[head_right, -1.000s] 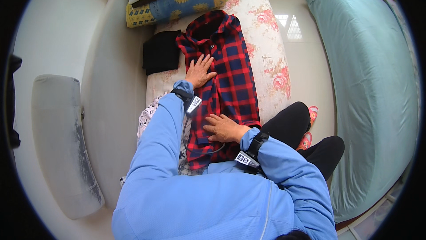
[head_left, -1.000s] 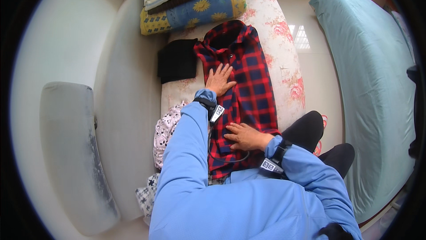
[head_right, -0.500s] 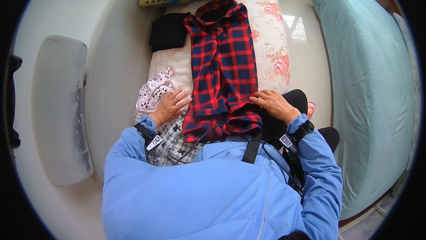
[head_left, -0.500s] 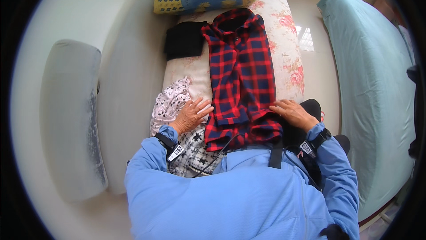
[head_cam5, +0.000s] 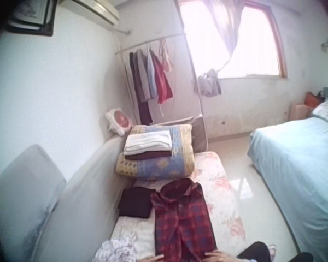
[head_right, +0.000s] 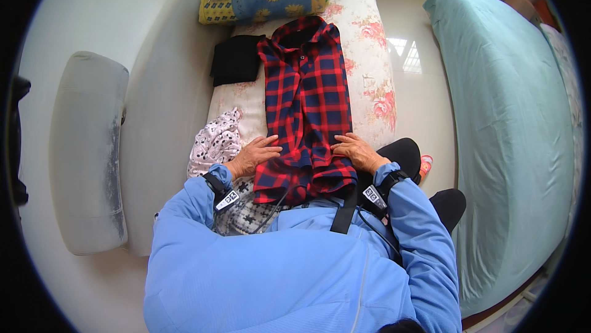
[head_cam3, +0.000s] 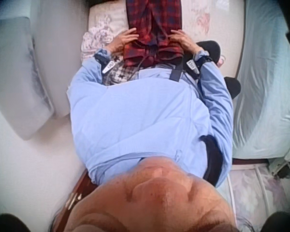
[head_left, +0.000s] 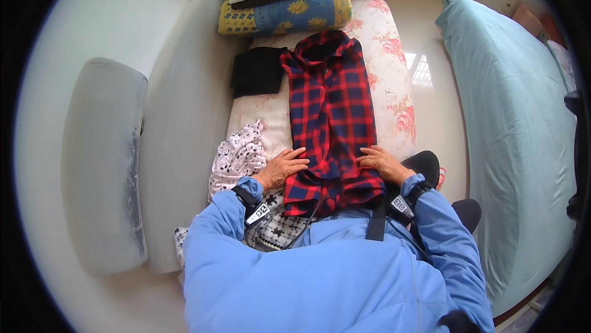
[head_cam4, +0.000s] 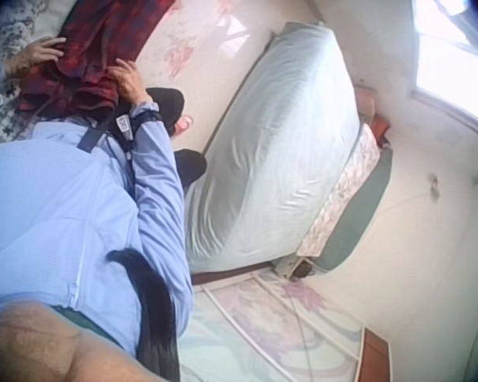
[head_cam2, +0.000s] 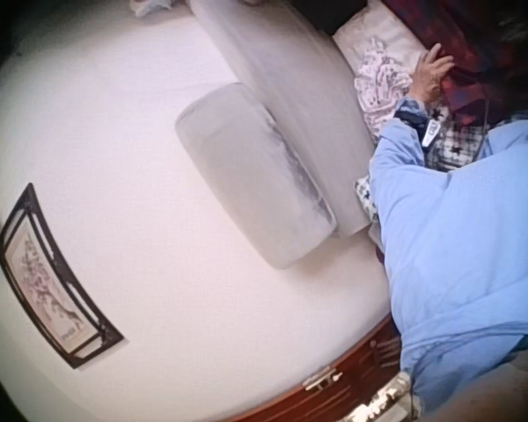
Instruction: The person folds a red and black plaid shirt and a black garment on a bed. They smooth and align each item, fold sleeves and sides, then stack the folded pieces on a pile of bedding.
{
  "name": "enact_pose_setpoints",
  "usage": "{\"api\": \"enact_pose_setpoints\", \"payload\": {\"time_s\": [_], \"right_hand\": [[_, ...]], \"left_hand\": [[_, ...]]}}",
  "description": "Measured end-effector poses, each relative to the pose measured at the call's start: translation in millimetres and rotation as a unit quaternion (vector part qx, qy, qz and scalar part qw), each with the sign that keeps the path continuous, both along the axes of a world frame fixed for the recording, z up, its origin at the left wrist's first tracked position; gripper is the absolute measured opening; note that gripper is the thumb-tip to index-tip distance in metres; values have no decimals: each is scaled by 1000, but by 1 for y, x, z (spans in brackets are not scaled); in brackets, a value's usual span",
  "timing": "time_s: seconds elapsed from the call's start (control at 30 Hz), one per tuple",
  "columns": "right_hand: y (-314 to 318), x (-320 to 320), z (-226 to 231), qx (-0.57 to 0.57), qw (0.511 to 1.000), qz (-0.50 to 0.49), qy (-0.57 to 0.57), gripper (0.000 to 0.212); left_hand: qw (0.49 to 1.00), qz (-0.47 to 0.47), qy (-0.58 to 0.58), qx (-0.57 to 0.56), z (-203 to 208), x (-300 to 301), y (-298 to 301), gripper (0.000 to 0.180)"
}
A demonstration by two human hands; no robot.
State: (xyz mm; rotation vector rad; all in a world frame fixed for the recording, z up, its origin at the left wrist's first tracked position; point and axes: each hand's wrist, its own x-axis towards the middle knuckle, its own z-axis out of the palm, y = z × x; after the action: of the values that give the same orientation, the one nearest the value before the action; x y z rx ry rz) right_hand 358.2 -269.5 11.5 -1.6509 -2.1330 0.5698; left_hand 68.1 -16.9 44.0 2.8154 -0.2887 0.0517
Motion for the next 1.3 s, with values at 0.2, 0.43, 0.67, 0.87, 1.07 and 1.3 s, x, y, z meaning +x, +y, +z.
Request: {"api": "enact_pose_setpoints", "payload": {"time_s": [0.2,0.43,0.67,0.87,1.07,1.3], "right_hand": [[16,32,1,-66,860,-214,458,36],[52,54,12,-149,673,-382,615,47],[52,42,-5,-92,636,-371,670,47],[60,44,-12,-40,646,-329,687,40],[66,46,-8,-73,642,-341,683,36],[72,51,-3,-120,595,-280,743,35]], "left_hand": [[850,260,83,-451,-42,35,37,35],[525,495,73,-688,-48,79,52,59],[578,490,-10,-652,-49,74,44,49],[563,431,-59,-703,-49,80,52,36],[519,361,-37,-774,-50,84,71,37],[345,229,-2,-910,-70,83,73,48]]}}
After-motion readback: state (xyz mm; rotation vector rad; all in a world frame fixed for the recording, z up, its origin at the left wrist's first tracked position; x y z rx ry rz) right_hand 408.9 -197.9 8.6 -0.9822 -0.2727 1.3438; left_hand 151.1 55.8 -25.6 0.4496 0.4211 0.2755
